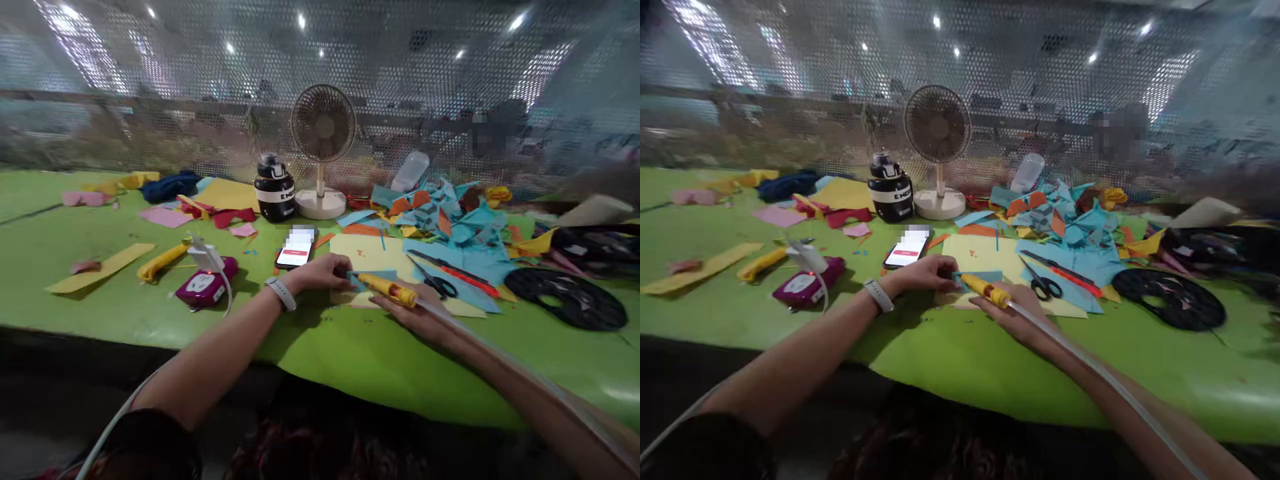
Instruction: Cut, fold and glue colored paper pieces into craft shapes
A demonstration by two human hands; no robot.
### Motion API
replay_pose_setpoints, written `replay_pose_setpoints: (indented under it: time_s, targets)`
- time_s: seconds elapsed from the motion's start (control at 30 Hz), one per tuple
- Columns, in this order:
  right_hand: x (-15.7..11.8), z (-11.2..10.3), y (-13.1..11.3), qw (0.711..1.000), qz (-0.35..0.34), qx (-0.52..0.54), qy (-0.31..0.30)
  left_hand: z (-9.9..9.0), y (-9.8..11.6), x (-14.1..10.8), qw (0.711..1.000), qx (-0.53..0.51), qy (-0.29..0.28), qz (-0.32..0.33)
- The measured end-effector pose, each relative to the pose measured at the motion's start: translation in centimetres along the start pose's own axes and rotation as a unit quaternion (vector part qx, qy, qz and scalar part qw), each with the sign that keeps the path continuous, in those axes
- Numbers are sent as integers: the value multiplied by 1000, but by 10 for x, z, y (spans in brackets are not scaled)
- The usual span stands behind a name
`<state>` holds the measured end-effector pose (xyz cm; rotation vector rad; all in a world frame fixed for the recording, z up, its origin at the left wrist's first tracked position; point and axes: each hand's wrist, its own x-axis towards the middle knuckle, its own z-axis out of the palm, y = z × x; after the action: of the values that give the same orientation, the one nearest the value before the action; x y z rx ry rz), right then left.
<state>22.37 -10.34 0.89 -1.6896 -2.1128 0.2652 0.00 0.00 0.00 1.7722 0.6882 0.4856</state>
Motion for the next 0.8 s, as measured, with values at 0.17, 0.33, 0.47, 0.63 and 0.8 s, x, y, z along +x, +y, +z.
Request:
replay_pose_setpoints:
  time_s: [0.17,0.33,0.47,0.63,0.8]
  targets:
    - [3,-2,-4,1000,-8,-3,-4,-1,-2,0,1000,-8,-13,-2]
    - [3,-3,-4,999,-34,1,-16,-2,-4,1,1000,-17,-19,0]
    - [4,-3,-3,999,-36,-4,-18,-2,-6,2,1000,-24,-20,3]
    - [4,-2,-3,999,-39,-12,-15,-2,-7,2,999,-28,-17,7]
    - [3,-2,-3,999,-39,0,-17,-2,-6,2,999,-30,-16,7]
